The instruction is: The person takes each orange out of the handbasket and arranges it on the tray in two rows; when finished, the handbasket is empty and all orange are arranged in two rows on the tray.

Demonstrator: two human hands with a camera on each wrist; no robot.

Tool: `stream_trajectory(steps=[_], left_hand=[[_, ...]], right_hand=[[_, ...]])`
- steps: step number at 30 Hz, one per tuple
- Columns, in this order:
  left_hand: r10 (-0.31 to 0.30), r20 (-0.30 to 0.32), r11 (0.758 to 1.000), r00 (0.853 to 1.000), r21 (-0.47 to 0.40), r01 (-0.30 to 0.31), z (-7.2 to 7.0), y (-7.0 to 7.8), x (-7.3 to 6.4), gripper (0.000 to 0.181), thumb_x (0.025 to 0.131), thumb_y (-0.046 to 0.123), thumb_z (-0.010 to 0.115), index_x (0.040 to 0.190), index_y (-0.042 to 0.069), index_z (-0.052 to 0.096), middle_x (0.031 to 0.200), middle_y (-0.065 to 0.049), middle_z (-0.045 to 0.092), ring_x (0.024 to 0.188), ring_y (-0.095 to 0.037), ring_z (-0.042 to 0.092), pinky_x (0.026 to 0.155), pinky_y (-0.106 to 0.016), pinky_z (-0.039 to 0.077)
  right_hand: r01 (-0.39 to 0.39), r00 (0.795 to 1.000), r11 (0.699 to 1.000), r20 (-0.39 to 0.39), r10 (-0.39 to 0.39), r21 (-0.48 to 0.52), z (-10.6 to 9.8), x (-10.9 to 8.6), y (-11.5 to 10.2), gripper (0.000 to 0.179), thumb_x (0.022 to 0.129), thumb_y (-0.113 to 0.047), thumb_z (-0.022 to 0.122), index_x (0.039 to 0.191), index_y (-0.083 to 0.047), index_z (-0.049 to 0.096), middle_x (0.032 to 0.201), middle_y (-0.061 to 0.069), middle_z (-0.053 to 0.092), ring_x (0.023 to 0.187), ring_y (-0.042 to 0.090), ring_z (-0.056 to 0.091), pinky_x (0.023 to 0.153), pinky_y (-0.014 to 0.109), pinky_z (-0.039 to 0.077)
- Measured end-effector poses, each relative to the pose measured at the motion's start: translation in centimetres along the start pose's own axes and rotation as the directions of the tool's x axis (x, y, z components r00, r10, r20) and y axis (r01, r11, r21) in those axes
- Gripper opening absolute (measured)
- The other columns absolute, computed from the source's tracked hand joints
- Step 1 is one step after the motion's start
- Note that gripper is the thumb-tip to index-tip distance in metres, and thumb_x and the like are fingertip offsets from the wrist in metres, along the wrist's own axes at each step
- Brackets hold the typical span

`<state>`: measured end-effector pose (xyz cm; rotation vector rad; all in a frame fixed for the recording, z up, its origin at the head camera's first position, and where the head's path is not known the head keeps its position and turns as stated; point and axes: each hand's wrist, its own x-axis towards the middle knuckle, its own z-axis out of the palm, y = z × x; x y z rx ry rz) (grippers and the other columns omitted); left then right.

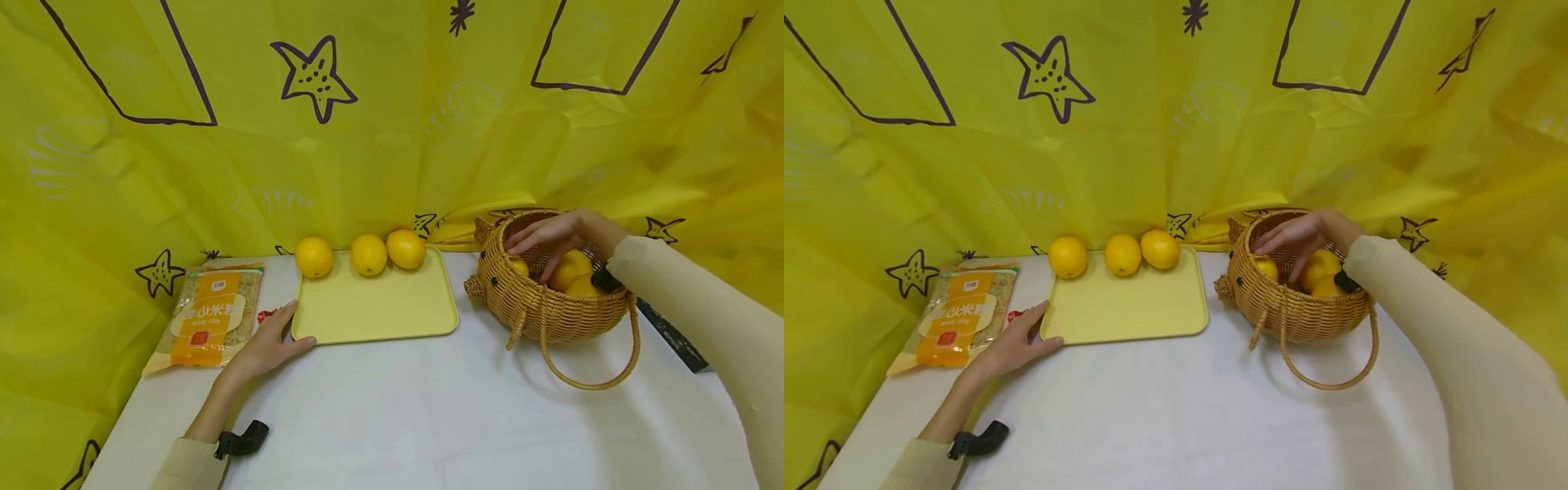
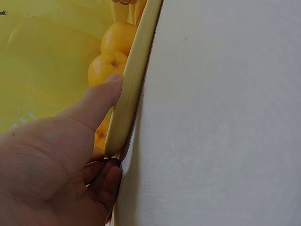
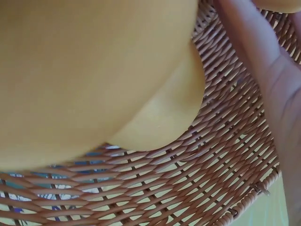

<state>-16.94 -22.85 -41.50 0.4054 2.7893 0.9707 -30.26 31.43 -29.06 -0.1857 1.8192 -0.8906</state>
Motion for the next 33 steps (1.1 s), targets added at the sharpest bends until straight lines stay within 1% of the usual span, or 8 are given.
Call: stream_trajectory(steps=[6,11,16,20,24,27,29,33], left_hand=[[0.0,0.005,1.0,1.0,0.001,0.0,0.0,0.1,0.0,0.093,0.089,0.044,0.067,0.152,-0.005,0.02,0.157,-0.029,0.022,0.145,-0.048,0.019,0.117,-0.063,0.019],[0.001,0.001,1.0,1.0,0.004,-0.001,-0.1,0.2,0.0,0.093,0.088,0.045,0.067,0.152,-0.005,0.021,0.157,-0.029,0.022,0.145,-0.048,0.02,0.117,-0.063,0.019],[0.001,-0.001,1.0,1.0,0.001,-0.001,-0.1,0.1,0.0,0.093,0.088,0.045,0.067,0.152,-0.005,0.021,0.157,-0.029,0.022,0.145,-0.048,0.02,0.117,-0.062,0.019],[-0.008,0.011,1.0,1.0,-0.006,0.008,-0.1,0.1,0.0,0.094,0.088,0.047,0.066,0.152,-0.004,0.02,0.158,-0.028,0.021,0.146,-0.048,0.018,0.117,-0.062,0.018],[-0.02,0.014,1.0,1.0,-0.009,0.02,0.0,0.1,0.0,0.095,0.088,0.049,0.066,0.153,-0.003,0.02,0.158,-0.027,0.02,0.146,-0.047,0.017,0.118,-0.062,0.017],[-0.021,0.015,1.0,1.0,-0.01,0.021,0.0,0.1,0.0,0.095,0.089,0.049,0.065,0.153,-0.003,0.019,0.159,-0.027,0.02,0.146,-0.047,0.017,0.118,-0.061,0.017],[-0.018,0.013,1.0,1.0,-0.012,0.018,0.0,0.1,0.0,0.095,0.089,0.049,0.066,0.153,-0.003,0.019,0.158,-0.027,0.02,0.146,-0.047,0.017,0.118,-0.061,0.017],[-0.015,0.008,1.0,1.0,-0.017,0.015,-0.1,0.0,0.1,0.095,0.088,0.049,0.066,0.153,-0.004,0.02,0.158,-0.028,0.02,0.146,-0.047,0.017,0.118,-0.061,0.017]], right_hand=[[-0.016,1.0,1.0,-0.014,0.016,-0.015,0.1,0.6,0.5,0.08,0.102,-0.026,0.047,0.154,-0.001,-0.007,0.16,0.028,-0.002,0.148,0.046,0.005,0.097,0.048,0.053],[-0.026,1.0,1.0,0.001,0.026,0.015,0.0,1.1,0.9,0.082,0.102,-0.026,0.046,0.153,-0.001,-0.013,0.16,0.03,-0.005,0.148,0.045,0.003,0.098,0.046,0.053],[-0.029,1.0,0.999,-0.006,0.029,0.034,0.2,1.4,1.0,0.083,0.102,-0.027,0.044,0.152,0.0,-0.016,0.158,0.032,-0.007,0.148,0.047,0.006,0.098,0.045,0.053],[-0.017,0.999,1.0,0.027,0.016,0.023,0.7,1.9,1.2,0.085,0.102,-0.031,0.043,0.151,0.0,-0.019,0.157,0.033,-0.01,0.146,0.049,0.008,0.1,0.042,0.052],[-0.005,0.998,0.999,0.055,0.003,0.036,0.9,2.1,1.3,0.082,0.103,-0.029,0.041,0.152,-0.002,-0.018,0.158,0.033,-0.009,0.146,0.05,0.009,0.102,0.04,0.051],[-0.01,0.999,0.999,0.048,0.008,0.041,0.9,2.1,1.2,0.081,0.103,-0.029,0.042,0.153,-0.002,-0.016,0.159,0.031,-0.008,0.147,0.048,0.008,0.101,0.039,0.051],[-0.009,0.999,0.999,0.047,0.008,0.04,0.8,2.1,1.1,0.081,0.103,-0.03,0.042,0.153,-0.001,-0.015,0.158,0.032,-0.007,0.147,0.046,0.01,0.1,0.039,0.052],[0.001,0.999,0.999,0.051,-0.004,0.046,0.8,2.2,0.9,0.079,0.103,-0.03,0.041,0.153,0.001,-0.011,0.159,0.031,-0.006,0.144,0.038,0.022,0.101,0.039,0.051]])
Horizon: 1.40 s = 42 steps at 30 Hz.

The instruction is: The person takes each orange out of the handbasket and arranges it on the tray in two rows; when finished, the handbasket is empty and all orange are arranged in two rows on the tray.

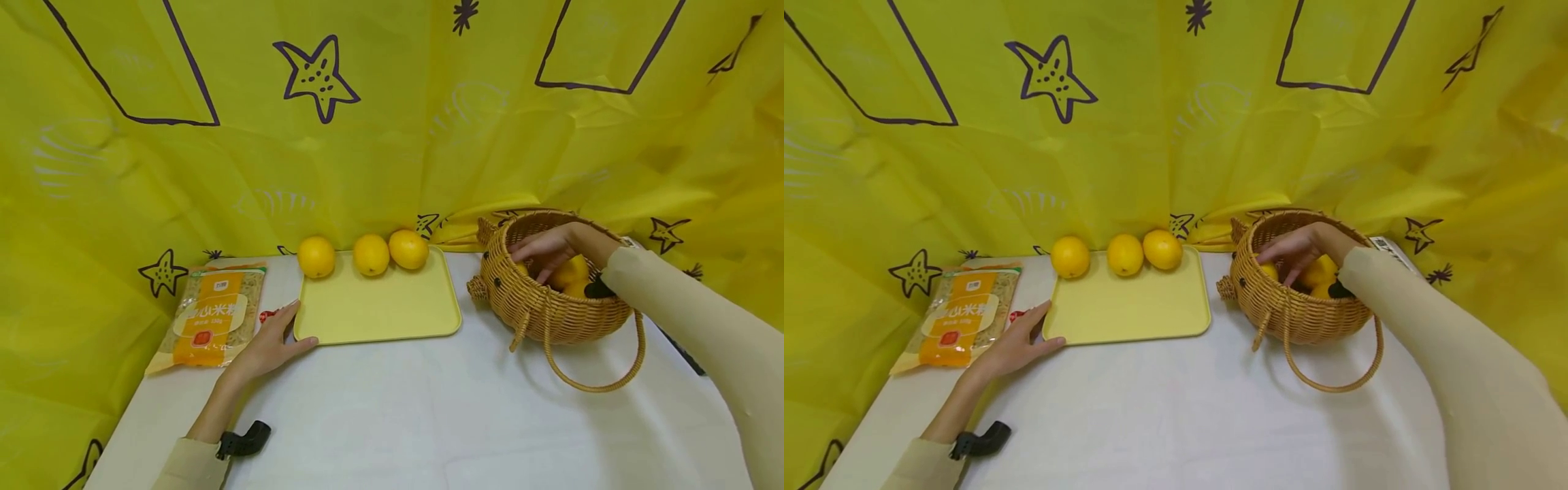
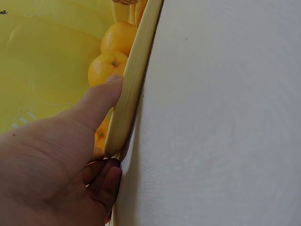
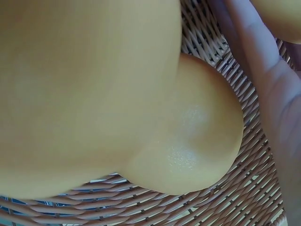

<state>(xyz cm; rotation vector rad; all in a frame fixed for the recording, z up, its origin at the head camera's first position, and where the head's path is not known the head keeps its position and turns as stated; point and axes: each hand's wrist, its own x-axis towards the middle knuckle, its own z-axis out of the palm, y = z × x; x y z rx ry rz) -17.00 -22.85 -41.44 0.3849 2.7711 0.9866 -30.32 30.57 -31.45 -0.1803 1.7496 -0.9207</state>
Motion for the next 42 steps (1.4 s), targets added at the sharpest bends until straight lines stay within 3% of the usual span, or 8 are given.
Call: stream_trajectory(steps=[5,9,13,16,22,27,37,42], left_hand=[[0.006,-0.003,1.0,1.0,-0.001,-0.006,0.0,0.0,0.0,0.094,0.088,0.048,0.066,0.152,-0.004,0.02,0.158,-0.028,0.021,0.146,-0.047,0.018,0.118,-0.061,0.018],[0.008,-0.004,1.0,1.0,0.003,-0.008,0.0,0.1,0.0,0.094,0.089,0.047,0.066,0.152,-0.004,0.02,0.158,-0.028,0.021,0.146,-0.047,0.018,0.118,-0.061,0.018],[0.019,-0.007,1.0,1.0,0.008,-0.018,0.0,0.0,0.0,0.093,0.089,0.045,0.067,0.152,-0.005,0.021,0.157,-0.028,0.022,0.145,-0.047,0.02,0.117,-0.062,0.019],[0.021,-0.008,1.0,1.0,0.015,-0.021,0.1,-0.1,0.2,0.093,0.088,0.046,0.067,0.152,-0.004,0.021,0.157,-0.028,0.022,0.145,-0.047,0.02,0.117,-0.061,0.019],[0.02,0.002,1.0,1.0,0.02,-0.02,0.0,0.0,0.3,0.094,0.089,0.048,0.066,0.152,-0.004,0.02,0.158,-0.028,0.021,0.145,-0.048,0.019,0.117,-0.062,0.019],[0.008,0.0,1.0,1.0,0.018,-0.008,0.0,-0.3,0.2,0.094,0.088,0.046,0.067,0.152,-0.004,0.02,0.158,-0.027,0.021,0.146,-0.048,0.018,0.118,-0.062,0.018],[0.011,0.002,1.0,1.0,0.013,-0.011,-0.1,-0.2,0.2,0.094,0.088,0.047,0.066,0.152,-0.004,0.02,0.158,-0.028,0.021,0.146,-0.048,0.018,0.118,-0.062,0.018],[0.01,-0.005,1.0,1.0,0.015,-0.01,0.0,-0.4,0.2,0.094,0.088,0.047,0.067,0.152,-0.003,0.02,0.158,-0.028,0.021,0.146,-0.048,0.019,0.118,-0.062,0.018]], right_hand=[[0.013,1.0,1.0,-0.015,-0.013,-0.003,0.1,0.1,-0.3,0.071,0.104,-0.026,0.04,0.154,0.002,-0.002,0.159,0.03,0.004,0.135,0.024,0.038,0.102,0.038,0.05],[0.008,0.998,0.999,-0.061,-0.01,-0.041,0.0,-0.2,-0.5,0.077,0.103,-0.026,0.044,0.153,0.004,-0.006,0.159,0.031,0.001,0.135,0.031,0.039,0.1,0.039,0.052],[0.021,0.994,0.992,-0.101,-0.034,-0.121,-0.7,-1.9,-0.6,0.081,0.1,-0.025,0.05,0.153,0.004,-0.004,0.154,0.032,0.017,0.125,0.031,0.051,0.096,0.04,0.054],[0.077,0.99,0.982,-0.106,-0.096,-0.172,-1.4,-3.8,-0.7,0.071,0.101,-0.021,0.051,0.153,0.001,0.008,0.146,0.023,0.033,0.115,0.02,0.055,0.098,0.039,0.052],[0.219,0.948,0.951,-0.183,-0.26,-0.219,-1.9,-7.9,-0.4,0.051,0.102,-0.017,0.046,0.149,-0.021,0.027,0.13,0.003,0.048,0.113,0.013,0.058,0.098,0.035,0.052],[0.312,0.911,0.927,-0.211,-0.355,-0.209,-1.8,-9.5,0.2,0.043,0.103,-0.012,0.043,0.133,-0.043,0.043,0.122,-0.005,0.054,0.106,0.009,0.062,0.092,0.035,0.056],[0.323,0.893,0.918,-0.246,-0.376,-0.23,-1.7,-10.2,0.2,0.044,0.102,-0.012,0.044,0.136,-0.04,0.039,0.121,-0.002,0.051,0.103,0.01,0.061,0.089,0.035,0.057],[0.356,0.862,0.901,-0.285,-0.419,-0.248,-1.4,-10.4,-0.5,0.047,0.1,-0.01,0.045,0.139,-0.035,0.037,0.12,0.0,0.052,0.099,0.011,0.061,0.085,0.034,0.057]])
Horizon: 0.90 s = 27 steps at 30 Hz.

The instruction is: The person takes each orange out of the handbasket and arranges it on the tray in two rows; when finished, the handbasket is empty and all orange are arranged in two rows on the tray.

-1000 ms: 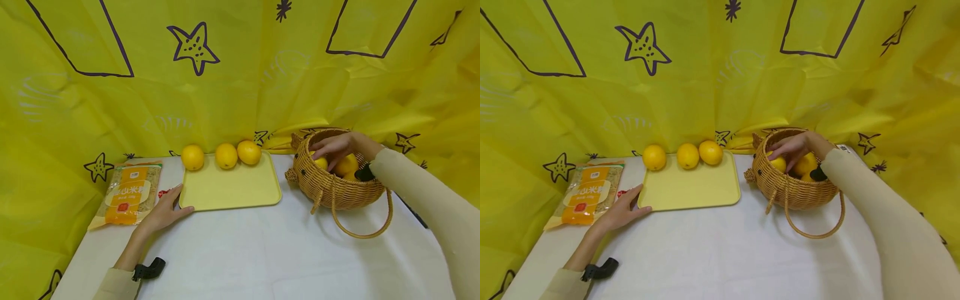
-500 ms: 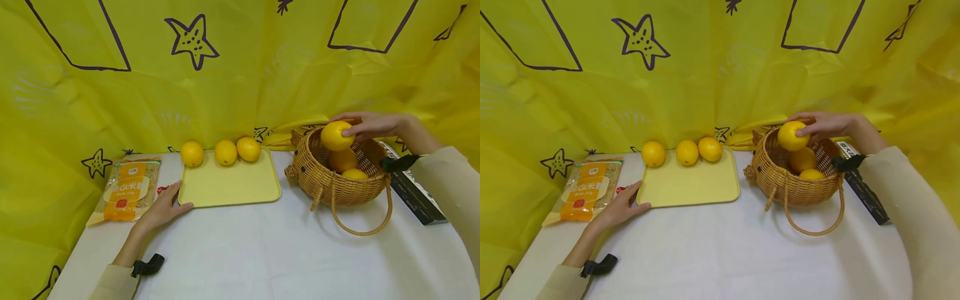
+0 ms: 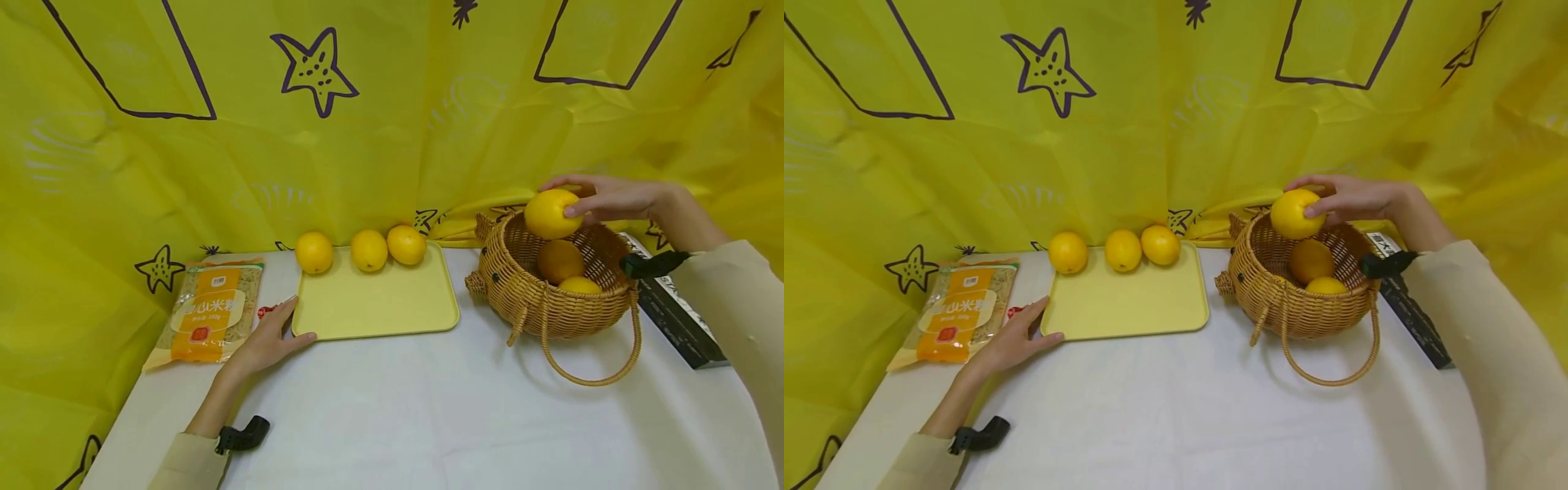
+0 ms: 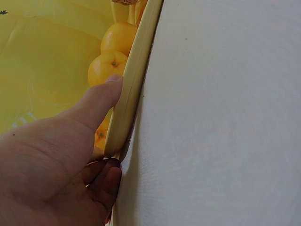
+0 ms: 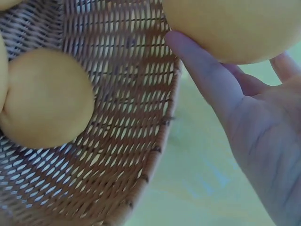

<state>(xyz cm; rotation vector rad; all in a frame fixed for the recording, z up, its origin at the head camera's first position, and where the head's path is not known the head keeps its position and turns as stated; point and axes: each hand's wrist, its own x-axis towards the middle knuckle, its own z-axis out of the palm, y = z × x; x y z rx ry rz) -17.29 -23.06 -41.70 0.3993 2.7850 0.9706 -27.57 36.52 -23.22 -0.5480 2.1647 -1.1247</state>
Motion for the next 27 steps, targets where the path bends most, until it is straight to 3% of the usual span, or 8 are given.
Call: stream_trajectory(steps=[10,15,22,27], left_hand=[[-0.001,-0.002,1.0,1.0,-0.005,0.001,-0.1,0.2,-0.1,0.094,0.088,0.046,0.067,0.152,-0.005,0.02,0.157,-0.029,0.022,0.145,-0.048,0.019,0.117,-0.062,0.019],[-0.001,-0.001,1.0,1.0,0.0,0.001,-0.1,0.2,-0.1,0.094,0.088,0.046,0.067,0.152,-0.005,0.02,0.157,-0.029,0.022,0.145,-0.048,0.019,0.117,-0.062,0.019],[-0.001,0.006,1.0,1.0,-0.003,0.001,-0.1,0.1,-0.1,0.094,0.088,0.047,0.067,0.153,-0.004,0.02,0.158,-0.028,0.021,0.146,-0.047,0.018,0.118,-0.062,0.018],[-0.003,0.005,1.0,1.0,-0.005,0.003,-0.1,0.2,0.0,0.094,0.089,0.046,0.067,0.153,-0.004,0.02,0.158,-0.028,0.021,0.146,-0.047,0.018,0.118,-0.062,0.018]], right_hand=[[0.169,0.985,0.981,-0.003,-0.17,-0.101,1.2,2.1,-2.4,0.062,0.098,-0.019,0.049,0.154,-0.023,0.025,0.126,0.001,0.057,0.102,0.012,0.058,0.088,0.026,0.053],[0.23,0.973,0.973,-0.014,-0.23,-0.02,2.0,3.9,-3.8,0.059,0.098,-0.007,0.047,0.151,-0.021,0.027,0.128,0.002,0.053,0.102,0.01,0.058,0.088,0.024,0.054],[0.165,0.982,0.986,-0.091,-0.167,-0.037,3.8,6.2,-6.2,0.066,0.092,-0.003,0.057,0.147,-0.024,0.027,0.133,0.005,0.046,0.105,0.016,0.058,0.088,0.029,0.054],[0.15,0.984,0.981,-0.077,-0.16,-0.122,4.7,8.3,-7.3,0.07,0.089,-0.005,0.062,0.148,-0.021,0.026,0.142,0.008,0.04,0.112,0.02,0.054,0.09,0.027,0.052]])
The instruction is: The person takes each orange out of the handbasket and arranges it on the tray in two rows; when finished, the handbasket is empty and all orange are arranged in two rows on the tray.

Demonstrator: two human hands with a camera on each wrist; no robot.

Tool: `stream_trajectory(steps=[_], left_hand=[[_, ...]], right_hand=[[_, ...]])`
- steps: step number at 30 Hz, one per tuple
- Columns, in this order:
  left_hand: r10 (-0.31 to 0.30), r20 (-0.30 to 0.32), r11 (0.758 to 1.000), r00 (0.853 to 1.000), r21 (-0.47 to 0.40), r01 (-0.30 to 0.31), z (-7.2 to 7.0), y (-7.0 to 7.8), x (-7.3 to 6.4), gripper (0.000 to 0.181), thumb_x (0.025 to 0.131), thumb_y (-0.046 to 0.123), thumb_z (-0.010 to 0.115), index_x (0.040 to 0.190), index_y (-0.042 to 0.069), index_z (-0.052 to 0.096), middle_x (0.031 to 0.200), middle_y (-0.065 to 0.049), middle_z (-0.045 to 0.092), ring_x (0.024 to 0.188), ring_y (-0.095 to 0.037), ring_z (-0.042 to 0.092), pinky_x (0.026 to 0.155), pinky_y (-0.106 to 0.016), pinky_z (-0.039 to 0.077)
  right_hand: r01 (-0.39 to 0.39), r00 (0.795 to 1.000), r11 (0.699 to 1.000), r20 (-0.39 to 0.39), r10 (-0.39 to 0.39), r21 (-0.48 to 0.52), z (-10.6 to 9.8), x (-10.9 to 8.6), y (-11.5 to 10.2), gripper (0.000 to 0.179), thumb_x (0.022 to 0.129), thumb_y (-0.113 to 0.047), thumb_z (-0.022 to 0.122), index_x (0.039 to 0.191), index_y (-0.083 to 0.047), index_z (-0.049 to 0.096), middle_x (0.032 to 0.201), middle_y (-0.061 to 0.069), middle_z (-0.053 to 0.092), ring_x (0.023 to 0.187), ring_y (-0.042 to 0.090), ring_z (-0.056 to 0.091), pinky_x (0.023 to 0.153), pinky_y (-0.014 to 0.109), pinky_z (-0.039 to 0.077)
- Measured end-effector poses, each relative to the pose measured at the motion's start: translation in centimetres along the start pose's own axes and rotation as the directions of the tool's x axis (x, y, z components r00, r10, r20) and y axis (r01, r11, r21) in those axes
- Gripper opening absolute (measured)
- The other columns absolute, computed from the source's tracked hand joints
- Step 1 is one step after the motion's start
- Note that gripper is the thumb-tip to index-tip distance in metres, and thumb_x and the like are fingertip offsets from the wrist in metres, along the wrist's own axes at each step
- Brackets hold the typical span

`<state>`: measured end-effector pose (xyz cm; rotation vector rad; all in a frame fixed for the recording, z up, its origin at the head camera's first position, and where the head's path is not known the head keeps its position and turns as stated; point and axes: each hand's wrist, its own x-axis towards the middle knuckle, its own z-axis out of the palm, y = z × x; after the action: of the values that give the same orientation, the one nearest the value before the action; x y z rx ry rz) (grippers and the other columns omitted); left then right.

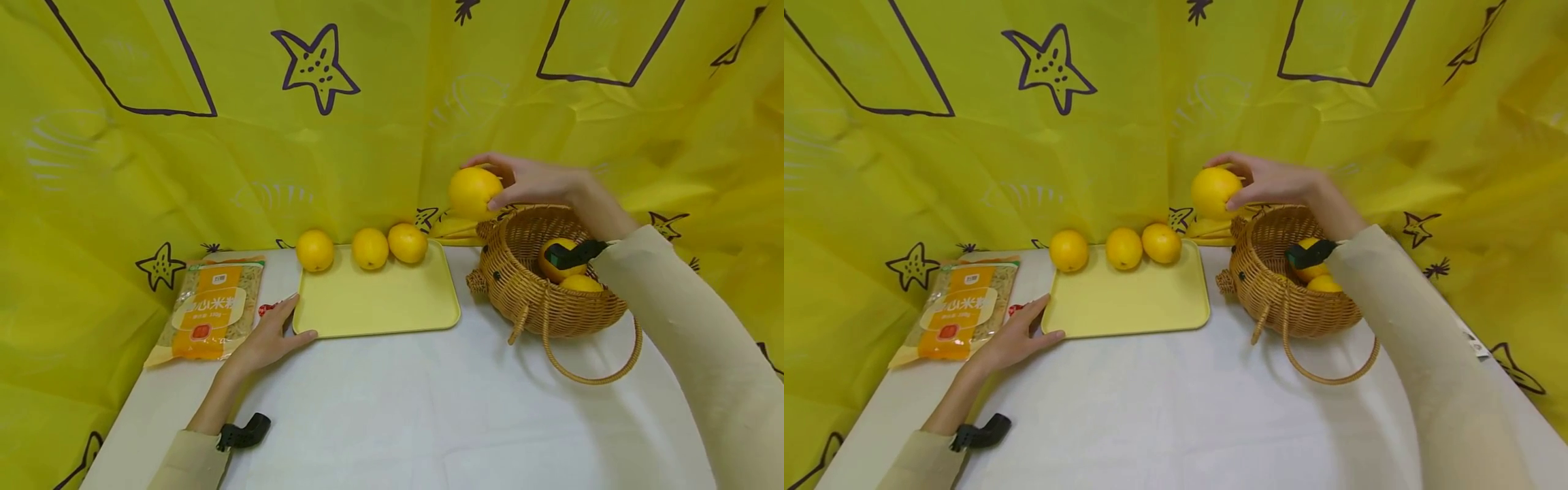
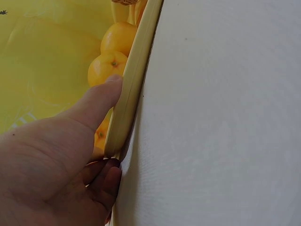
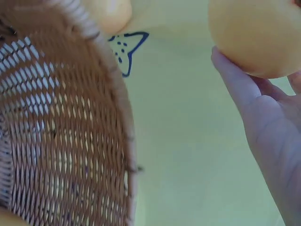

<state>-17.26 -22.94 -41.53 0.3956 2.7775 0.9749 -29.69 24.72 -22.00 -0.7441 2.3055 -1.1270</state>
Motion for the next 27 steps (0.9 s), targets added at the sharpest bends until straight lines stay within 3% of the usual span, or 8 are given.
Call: stream_trajectory(steps=[4,8,15,20,22,24,27], left_hand=[[-0.002,0.001,1.0,1.0,0.002,0.002,0.0,0.0,-0.1,0.094,0.088,0.045,0.068,0.152,-0.004,0.02,0.158,-0.028,0.021,0.146,-0.047,0.018,0.118,-0.062,0.018],[0.003,-0.001,1.0,1.0,0.001,-0.003,0.2,0.0,0.0,0.094,0.088,0.045,0.068,0.152,-0.004,0.02,0.158,-0.028,0.021,0.146,-0.047,0.019,0.118,-0.061,0.018],[-0.005,0.006,1.0,1.0,-0.005,0.005,0.5,0.0,-0.1,0.093,0.089,0.045,0.067,0.153,-0.003,0.02,0.158,-0.027,0.021,0.146,-0.047,0.019,0.118,-0.062,0.018],[-0.008,0.01,1.0,1.0,-0.004,0.008,0.3,0.0,0.0,0.094,0.089,0.046,0.067,0.153,-0.003,0.019,0.159,-0.027,0.02,0.146,-0.047,0.017,0.118,-0.061,0.017],[-0.01,0.011,1.0,1.0,-0.001,0.01,0.2,0.0,0.0,0.094,0.089,0.047,0.066,0.153,-0.003,0.019,0.159,-0.027,0.02,0.147,-0.047,0.017,0.118,-0.061,0.017],[-0.013,0.011,1.0,1.0,0.0,0.013,0.1,0.0,0.0,0.094,0.089,0.047,0.066,0.153,-0.002,0.019,0.159,-0.027,0.02,0.147,-0.046,0.017,0.118,-0.061,0.017],[-0.013,0.013,1.0,1.0,-0.001,0.013,0.1,0.1,0.0,0.094,0.089,0.047,0.066,0.153,-0.002,0.019,0.159,-0.027,0.02,0.146,-0.046,0.017,0.118,-0.061,0.017]], right_hand=[[0.008,1.0,0.997,0.02,-0.007,-0.075,0.8,1.9,-0.3,0.074,0.087,-0.008,0.065,0.148,-0.02,0.025,0.148,0.008,0.036,0.119,0.021,0.05,0.091,0.025,0.05],[0.012,1.0,0.996,0.013,-0.01,-0.083,1.6,3.5,-0.7,0.076,0.087,-0.012,0.068,0.149,-0.023,0.024,0.151,0.005,0.034,0.123,0.023,0.048,0.093,0.026,0.049],[0.065,0.998,0.997,-0.021,-0.064,0.048,3.2,5.3,-1.4,0.078,0.086,-0.008,0.069,0.149,-0.024,0.025,0.151,0.005,0.032,0.124,0.028,0.049,0.093,0.033,0.052],[0.089,0.994,0.978,-0.08,-0.074,0.191,4.5,6.2,-1.4,0.079,0.085,-0.003,0.067,0.149,-0.026,0.027,0.151,0.006,0.033,0.119,0.028,0.051,0.088,0.036,0.055],[0.098,0.991,0.96,-0.114,-0.069,0.264,5.1,6.6,-1.3,0.078,0.085,-0.001,0.065,0.149,-0.026,0.028,0.149,0.007,0.033,0.115,0.028,0.053,0.085,0.036,0.057],[0.114,0.987,0.921,-0.151,-0.061,0.373,5.9,7.0,-1.1,0.077,0.085,0.003,0.06,0.149,-0.024,0.029,0.148,0.01,0.033,0.113,0.029,0.053,0.082,0.036,0.058],[0.144,0.977,0.822,-0.21,-0.031,0.55,7.1,7.5,-0.8,0.075,0.085,0.01,0.05,0.15,-0.023,0.03,0.149,0.011,0.032,0.115,0.031,0.05,0.079,0.038,0.059]])
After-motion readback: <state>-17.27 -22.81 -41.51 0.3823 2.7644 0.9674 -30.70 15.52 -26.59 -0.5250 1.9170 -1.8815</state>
